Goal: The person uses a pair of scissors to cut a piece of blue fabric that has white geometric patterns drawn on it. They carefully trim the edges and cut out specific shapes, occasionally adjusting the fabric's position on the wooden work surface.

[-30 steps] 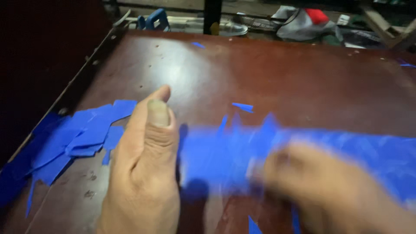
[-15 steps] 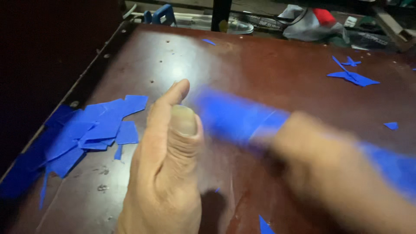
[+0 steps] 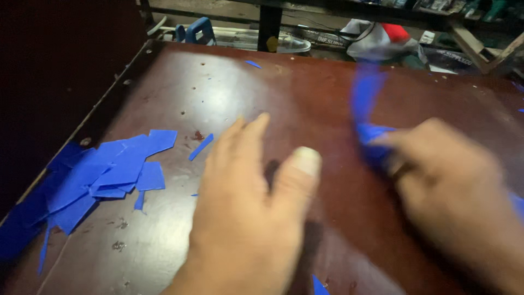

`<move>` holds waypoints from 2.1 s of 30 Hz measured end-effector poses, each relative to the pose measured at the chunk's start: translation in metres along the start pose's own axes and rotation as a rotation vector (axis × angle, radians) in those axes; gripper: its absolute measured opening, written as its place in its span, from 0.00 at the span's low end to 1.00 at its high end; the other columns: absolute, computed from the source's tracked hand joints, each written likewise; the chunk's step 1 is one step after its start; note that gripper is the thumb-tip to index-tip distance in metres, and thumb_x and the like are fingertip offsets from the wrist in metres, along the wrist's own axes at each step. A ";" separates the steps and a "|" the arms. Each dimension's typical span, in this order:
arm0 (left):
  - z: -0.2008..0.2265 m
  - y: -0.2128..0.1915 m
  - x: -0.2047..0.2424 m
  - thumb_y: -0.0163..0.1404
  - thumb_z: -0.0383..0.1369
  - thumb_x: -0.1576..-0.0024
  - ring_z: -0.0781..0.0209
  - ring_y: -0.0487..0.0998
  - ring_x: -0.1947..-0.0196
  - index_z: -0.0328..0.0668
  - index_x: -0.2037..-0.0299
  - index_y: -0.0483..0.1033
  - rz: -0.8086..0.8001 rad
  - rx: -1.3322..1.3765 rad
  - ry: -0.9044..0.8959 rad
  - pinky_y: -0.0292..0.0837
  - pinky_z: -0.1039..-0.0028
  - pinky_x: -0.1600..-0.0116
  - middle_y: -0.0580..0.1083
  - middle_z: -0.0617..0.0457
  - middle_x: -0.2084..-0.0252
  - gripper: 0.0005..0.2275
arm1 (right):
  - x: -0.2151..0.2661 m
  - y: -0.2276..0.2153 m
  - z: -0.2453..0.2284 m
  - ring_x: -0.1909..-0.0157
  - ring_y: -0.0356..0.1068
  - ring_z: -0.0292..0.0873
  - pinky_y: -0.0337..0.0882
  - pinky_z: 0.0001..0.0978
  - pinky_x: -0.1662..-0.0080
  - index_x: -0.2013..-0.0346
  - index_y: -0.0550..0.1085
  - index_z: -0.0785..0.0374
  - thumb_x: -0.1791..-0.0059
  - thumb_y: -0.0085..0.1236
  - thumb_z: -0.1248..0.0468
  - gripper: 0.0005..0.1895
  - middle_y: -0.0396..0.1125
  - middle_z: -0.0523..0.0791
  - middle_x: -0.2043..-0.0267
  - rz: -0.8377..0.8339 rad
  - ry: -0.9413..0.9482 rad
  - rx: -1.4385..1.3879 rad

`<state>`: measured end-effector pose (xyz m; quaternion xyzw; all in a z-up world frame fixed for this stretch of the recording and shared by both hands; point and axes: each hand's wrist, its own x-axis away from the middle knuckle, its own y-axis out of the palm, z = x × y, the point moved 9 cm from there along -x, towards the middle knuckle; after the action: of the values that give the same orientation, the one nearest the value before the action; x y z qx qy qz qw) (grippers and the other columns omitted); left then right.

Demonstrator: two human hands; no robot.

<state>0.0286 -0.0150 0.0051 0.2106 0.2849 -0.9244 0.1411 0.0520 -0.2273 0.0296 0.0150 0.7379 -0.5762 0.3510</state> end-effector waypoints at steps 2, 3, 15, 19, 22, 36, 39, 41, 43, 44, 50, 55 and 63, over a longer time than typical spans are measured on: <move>0.011 0.008 0.002 0.45 0.50 0.40 0.35 0.57 0.30 0.41 0.32 0.65 -0.046 -0.102 0.079 0.48 0.46 0.34 0.61 0.35 0.29 0.30 | 0.007 0.011 -0.018 0.60 0.74 0.44 0.70 0.36 0.54 0.51 0.80 0.54 0.51 0.52 0.66 0.15 0.73 0.43 0.60 -0.116 0.005 -0.095; 0.020 0.017 0.004 0.48 0.51 0.41 0.30 0.53 0.29 0.48 0.30 0.64 -0.095 -0.197 0.155 0.48 0.38 0.38 0.56 0.38 0.25 0.30 | 0.013 0.021 -0.027 0.64 0.75 0.40 0.72 0.32 0.59 0.50 0.79 0.49 0.49 0.50 0.59 0.15 0.72 0.38 0.61 -0.237 0.008 -0.188; -0.004 0.038 0.017 0.48 0.67 0.49 0.30 0.55 0.29 0.51 0.41 0.71 -0.263 -0.717 0.339 0.52 0.28 0.41 0.61 0.41 0.28 0.35 | 0.032 0.027 -0.022 0.23 0.53 0.49 0.54 0.52 0.37 0.31 0.70 0.48 0.47 0.46 0.51 0.28 0.60 0.41 0.24 -0.438 -0.316 -0.159; -0.016 0.034 0.016 0.48 0.69 0.48 0.37 0.54 0.28 0.44 0.40 0.69 -0.343 -0.711 0.294 0.48 0.28 0.37 0.61 0.46 0.28 0.39 | 0.024 0.029 0.005 0.25 0.56 0.50 0.53 0.49 0.33 0.33 0.70 0.52 0.50 0.52 0.55 0.29 0.61 0.46 0.26 -0.407 -0.246 -0.177; -0.016 0.023 0.019 0.47 0.68 0.46 0.33 0.56 0.28 0.45 0.42 0.71 -0.323 -0.715 0.325 0.56 0.32 0.40 0.63 0.46 0.29 0.36 | 0.018 0.028 0.028 0.24 0.56 0.43 0.55 0.45 0.34 0.33 0.69 0.46 0.50 0.47 0.54 0.28 0.61 0.38 0.25 -0.375 -0.152 -0.106; -0.013 0.003 0.017 0.49 0.68 0.47 0.33 0.54 0.27 0.43 0.29 0.61 -0.106 -0.574 0.327 0.52 0.44 0.35 0.56 0.32 0.26 0.44 | 0.006 0.035 0.055 0.30 0.62 0.51 0.55 0.44 0.29 0.43 0.77 0.49 0.56 0.57 0.63 0.25 0.69 0.47 0.34 -0.233 0.050 -0.054; 0.003 0.001 0.016 0.43 0.71 0.49 0.32 0.59 0.29 0.47 0.31 0.65 -0.057 -0.590 0.410 0.60 0.37 0.40 0.59 0.36 0.27 0.43 | 0.040 0.036 -0.030 0.21 0.52 0.52 0.57 0.52 0.39 0.30 0.67 0.42 0.49 0.47 0.45 0.32 0.56 0.42 0.22 -0.396 -0.504 -0.060; -0.001 0.005 0.018 0.40 0.71 0.46 0.33 0.57 0.28 0.46 0.30 0.63 -0.105 -0.598 0.396 0.58 0.37 0.40 0.58 0.36 0.26 0.43 | 0.017 0.039 0.006 0.26 0.57 0.52 0.57 0.50 0.35 0.36 0.71 0.47 0.53 0.49 0.56 0.29 0.62 0.44 0.27 -0.332 -0.332 -0.091; -0.005 0.007 0.020 0.38 0.72 0.44 0.33 0.54 0.28 0.45 0.29 0.61 -0.149 -0.610 0.379 0.56 0.36 0.41 0.56 0.37 0.25 0.44 | -0.014 0.051 0.095 0.30 0.63 0.52 0.57 0.47 0.31 0.41 0.75 0.51 0.56 0.52 0.67 0.28 0.68 0.46 0.32 -0.267 -0.165 -0.123; -0.007 0.007 0.022 0.41 0.70 0.43 0.33 0.53 0.28 0.45 0.30 0.62 -0.175 -0.574 0.366 0.53 0.36 0.39 0.56 0.36 0.26 0.42 | -0.016 0.063 0.189 0.34 0.67 0.57 0.61 0.48 0.34 0.40 0.77 0.56 0.49 0.50 0.57 0.24 0.70 0.53 0.35 -0.226 0.096 0.153; -0.009 0.013 0.022 0.51 0.67 0.45 0.32 0.51 0.27 0.44 0.33 0.64 -0.232 -0.528 0.354 0.49 0.34 0.37 0.56 0.36 0.26 0.40 | -0.005 0.056 0.212 0.46 0.73 0.67 0.70 0.54 0.45 0.48 0.78 0.64 0.41 0.46 0.49 0.23 0.72 0.59 0.44 -0.230 0.397 0.507; -0.019 0.022 0.029 0.51 0.71 0.49 0.34 0.54 0.29 0.47 0.35 0.65 -0.239 -0.622 0.387 0.48 0.36 0.36 0.59 0.39 0.27 0.42 | 0.005 0.051 0.187 0.33 0.67 0.64 0.65 0.55 0.36 0.37 0.74 0.62 0.45 0.39 0.45 0.31 0.66 0.55 0.31 -0.344 0.468 0.514; 0.044 0.026 0.040 0.36 0.50 0.37 0.39 0.73 0.57 0.42 0.58 0.76 -0.333 0.190 0.605 0.66 0.53 0.49 0.75 0.39 0.53 0.21 | 0.016 0.024 0.079 0.37 0.69 0.46 0.63 0.40 0.34 0.45 0.79 0.52 0.51 0.53 0.63 0.19 0.72 0.45 0.37 -0.141 0.021 -0.013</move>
<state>-0.0094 -0.0672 0.0067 0.4375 0.2571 -0.8530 -0.1221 0.0896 -0.2940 -0.0061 -0.0334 0.7446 -0.5944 0.3020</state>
